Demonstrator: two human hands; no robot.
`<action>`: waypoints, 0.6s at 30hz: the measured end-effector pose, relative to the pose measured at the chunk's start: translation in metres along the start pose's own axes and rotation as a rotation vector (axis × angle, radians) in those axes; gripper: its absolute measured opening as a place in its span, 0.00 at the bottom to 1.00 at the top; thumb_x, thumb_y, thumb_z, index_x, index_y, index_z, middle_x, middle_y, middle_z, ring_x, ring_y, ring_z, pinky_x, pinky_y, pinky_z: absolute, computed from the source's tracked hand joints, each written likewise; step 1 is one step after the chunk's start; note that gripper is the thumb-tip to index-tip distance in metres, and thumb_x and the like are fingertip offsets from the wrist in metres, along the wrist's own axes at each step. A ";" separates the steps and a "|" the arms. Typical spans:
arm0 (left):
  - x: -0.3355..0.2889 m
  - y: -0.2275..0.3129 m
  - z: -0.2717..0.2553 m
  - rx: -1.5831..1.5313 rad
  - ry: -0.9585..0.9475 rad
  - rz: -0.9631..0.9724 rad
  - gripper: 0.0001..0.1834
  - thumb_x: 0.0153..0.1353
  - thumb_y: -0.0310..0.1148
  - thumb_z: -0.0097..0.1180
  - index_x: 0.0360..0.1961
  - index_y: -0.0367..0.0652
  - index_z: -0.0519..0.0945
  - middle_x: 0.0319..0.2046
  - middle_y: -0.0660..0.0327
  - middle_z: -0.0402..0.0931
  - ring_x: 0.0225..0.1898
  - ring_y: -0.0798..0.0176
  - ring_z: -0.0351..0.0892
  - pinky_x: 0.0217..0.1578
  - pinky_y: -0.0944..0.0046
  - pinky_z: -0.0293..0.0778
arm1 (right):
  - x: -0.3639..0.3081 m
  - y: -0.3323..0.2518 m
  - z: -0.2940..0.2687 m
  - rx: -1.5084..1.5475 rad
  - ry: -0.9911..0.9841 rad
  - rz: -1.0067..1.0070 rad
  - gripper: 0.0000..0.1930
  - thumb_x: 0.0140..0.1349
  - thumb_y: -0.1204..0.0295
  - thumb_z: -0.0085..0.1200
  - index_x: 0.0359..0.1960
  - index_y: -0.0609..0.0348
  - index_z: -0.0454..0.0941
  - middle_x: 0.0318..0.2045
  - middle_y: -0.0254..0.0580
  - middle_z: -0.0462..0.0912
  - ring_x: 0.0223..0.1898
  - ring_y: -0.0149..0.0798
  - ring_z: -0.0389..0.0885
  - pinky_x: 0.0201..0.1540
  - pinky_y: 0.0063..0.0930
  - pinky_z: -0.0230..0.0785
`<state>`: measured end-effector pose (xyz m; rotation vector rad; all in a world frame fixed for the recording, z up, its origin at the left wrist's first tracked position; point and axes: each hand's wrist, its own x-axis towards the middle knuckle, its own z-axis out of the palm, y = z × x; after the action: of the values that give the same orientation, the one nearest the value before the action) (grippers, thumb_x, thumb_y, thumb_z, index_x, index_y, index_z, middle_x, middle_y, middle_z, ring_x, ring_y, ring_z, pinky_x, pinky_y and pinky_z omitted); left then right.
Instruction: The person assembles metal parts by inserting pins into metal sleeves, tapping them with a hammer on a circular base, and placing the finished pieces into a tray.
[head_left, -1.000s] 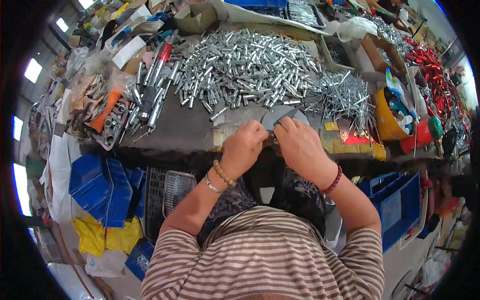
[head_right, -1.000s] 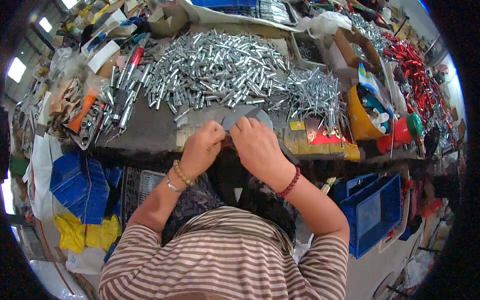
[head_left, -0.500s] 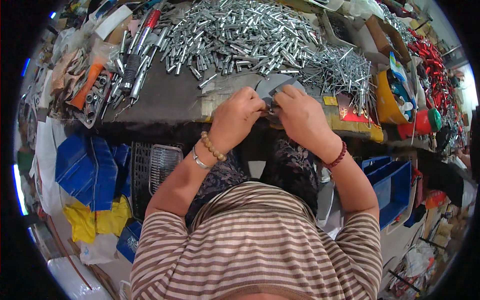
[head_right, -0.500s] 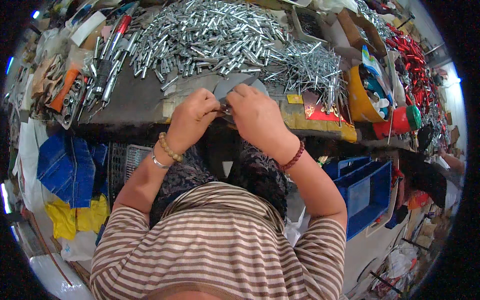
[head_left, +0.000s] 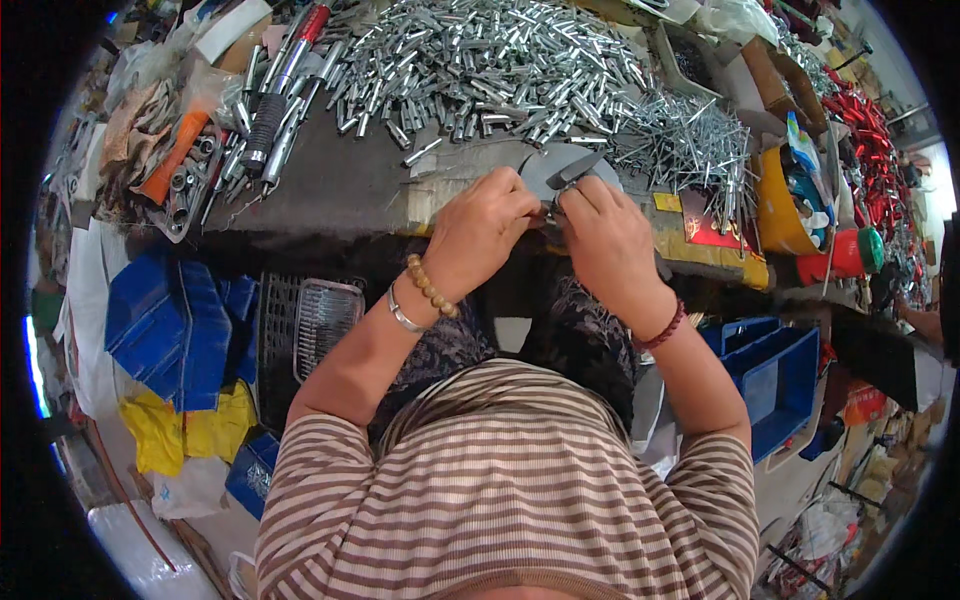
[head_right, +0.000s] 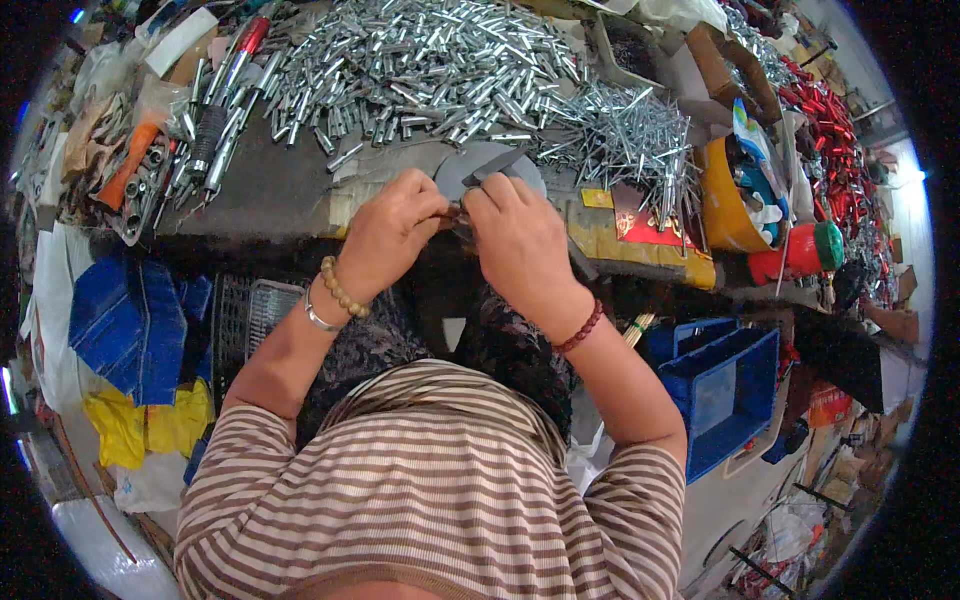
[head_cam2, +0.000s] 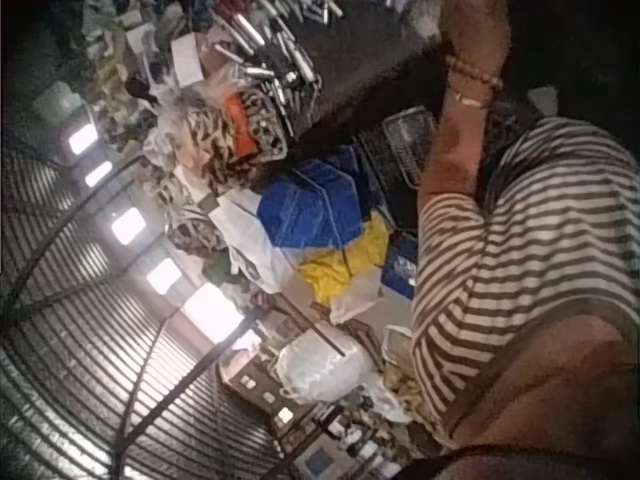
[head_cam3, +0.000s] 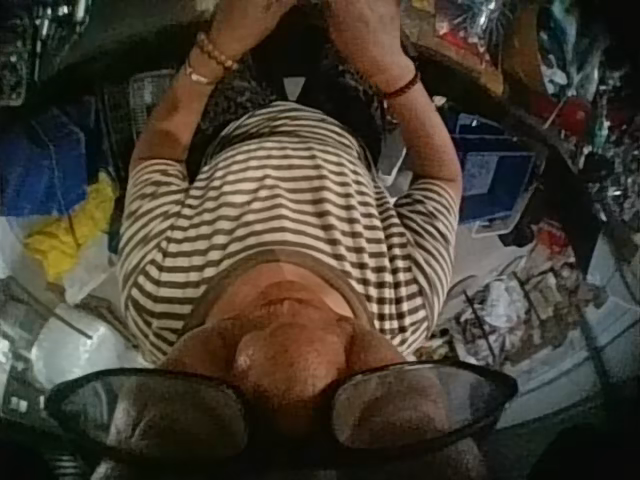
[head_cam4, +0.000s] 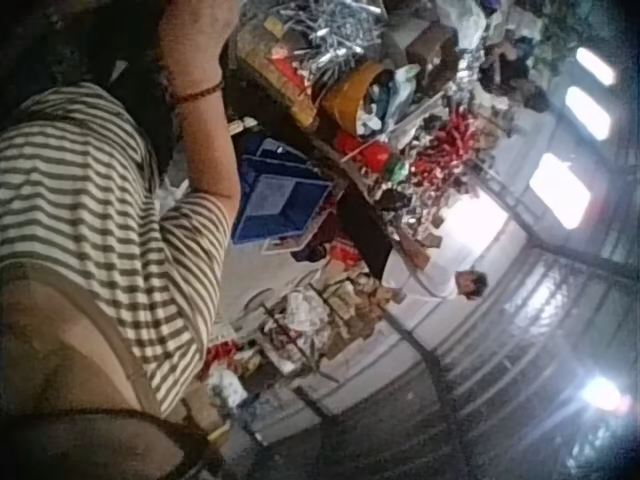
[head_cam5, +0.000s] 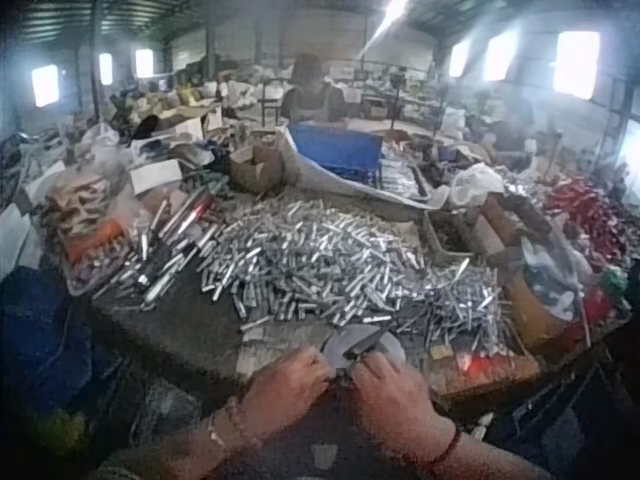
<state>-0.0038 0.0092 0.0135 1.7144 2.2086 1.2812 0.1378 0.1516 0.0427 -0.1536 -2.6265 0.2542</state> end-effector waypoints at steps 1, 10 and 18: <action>0.000 -0.001 0.001 0.006 0.005 0.010 0.07 0.57 0.22 0.62 0.37 0.41 0.81 0.37 0.56 0.76 0.41 0.47 0.80 0.40 0.53 0.76 | 0.005 0.002 -0.004 0.002 -0.002 0.000 0.09 0.55 0.79 0.57 0.39 0.58 0.77 0.38 0.42 0.76 0.43 0.49 0.79 0.43 0.43 0.74; -0.001 -0.001 0.002 -0.038 0.026 -0.003 0.05 0.59 0.26 0.64 0.37 0.41 0.83 0.37 0.56 0.76 0.40 0.49 0.80 0.40 0.54 0.76 | -0.001 0.004 0.001 0.147 -0.065 0.103 0.09 0.57 0.80 0.59 0.39 0.59 0.77 0.38 0.46 0.77 0.42 0.55 0.79 0.41 0.47 0.74; -0.001 -0.002 0.001 -0.028 0.012 -0.017 0.05 0.59 0.26 0.65 0.37 0.42 0.84 0.36 0.56 0.76 0.40 0.49 0.80 0.40 0.54 0.76 | 0.004 0.007 -0.003 0.248 -0.066 0.160 0.07 0.59 0.79 0.59 0.39 0.62 0.76 0.37 0.50 0.77 0.41 0.60 0.80 0.40 0.50 0.73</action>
<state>-0.0042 0.0085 0.0113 1.6786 2.1959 1.3150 0.1363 0.1598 0.0450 -0.2742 -2.6227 0.6458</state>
